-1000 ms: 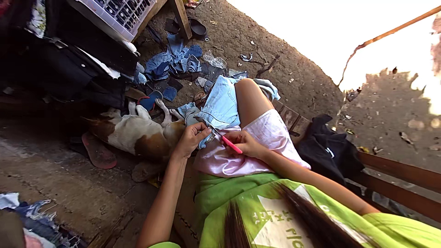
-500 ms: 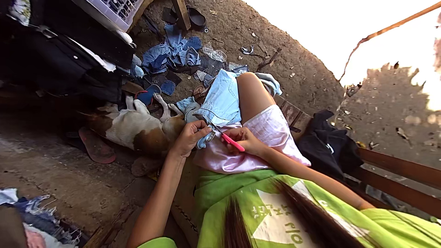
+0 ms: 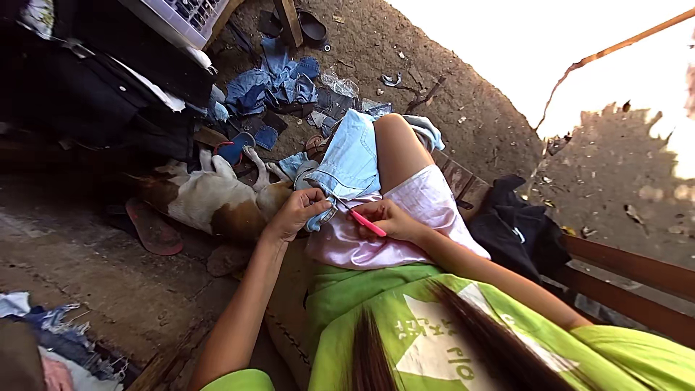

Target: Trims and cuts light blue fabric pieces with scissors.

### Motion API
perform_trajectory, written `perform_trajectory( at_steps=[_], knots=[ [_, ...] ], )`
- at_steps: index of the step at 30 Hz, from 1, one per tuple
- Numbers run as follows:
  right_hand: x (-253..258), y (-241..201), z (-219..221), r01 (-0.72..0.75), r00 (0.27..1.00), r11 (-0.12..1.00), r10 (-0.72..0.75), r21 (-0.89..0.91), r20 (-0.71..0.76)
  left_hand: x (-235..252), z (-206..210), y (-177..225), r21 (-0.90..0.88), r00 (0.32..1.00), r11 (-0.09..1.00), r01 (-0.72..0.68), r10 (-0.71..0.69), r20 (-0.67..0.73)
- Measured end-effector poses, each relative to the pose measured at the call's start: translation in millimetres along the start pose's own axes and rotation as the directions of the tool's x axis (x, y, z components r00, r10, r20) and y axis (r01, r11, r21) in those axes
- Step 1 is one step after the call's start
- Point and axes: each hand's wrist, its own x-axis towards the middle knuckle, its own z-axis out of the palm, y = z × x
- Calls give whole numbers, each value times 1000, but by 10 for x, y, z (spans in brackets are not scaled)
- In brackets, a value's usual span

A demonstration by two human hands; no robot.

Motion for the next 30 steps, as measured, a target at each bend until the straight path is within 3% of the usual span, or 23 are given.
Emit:
perform_trajectory(
  at_steps=[5, 11, 21, 26, 30],
  knots=[
    [61, -159, 142, -63, 993, 998, 63, 1, -99, -6, 96, -25, 4, 1000, 1000, -5, 5, -9],
    [1, -7, 8, 19, 1000, 1000, -20, -15, -24, -36, 3, 7, 51, 999, 998, 22, -24, 34],
    [42, -171, 153, -66, 995, 997, 68, 26, -79, -104, 193, 34, 19, 1000, 1000, 6, -5, -16],
    [-19, -8, 49, 40, 997, 999, -41, -20, -58, -85, 107, 35, 44, 1000, 999, -6, 7, -2],
    [-108, -102, 19, -57, 997, 997, 54, -56, -46, -73, 66, 17, 87, 999, 996, -17, 14, 33]
  ],
)
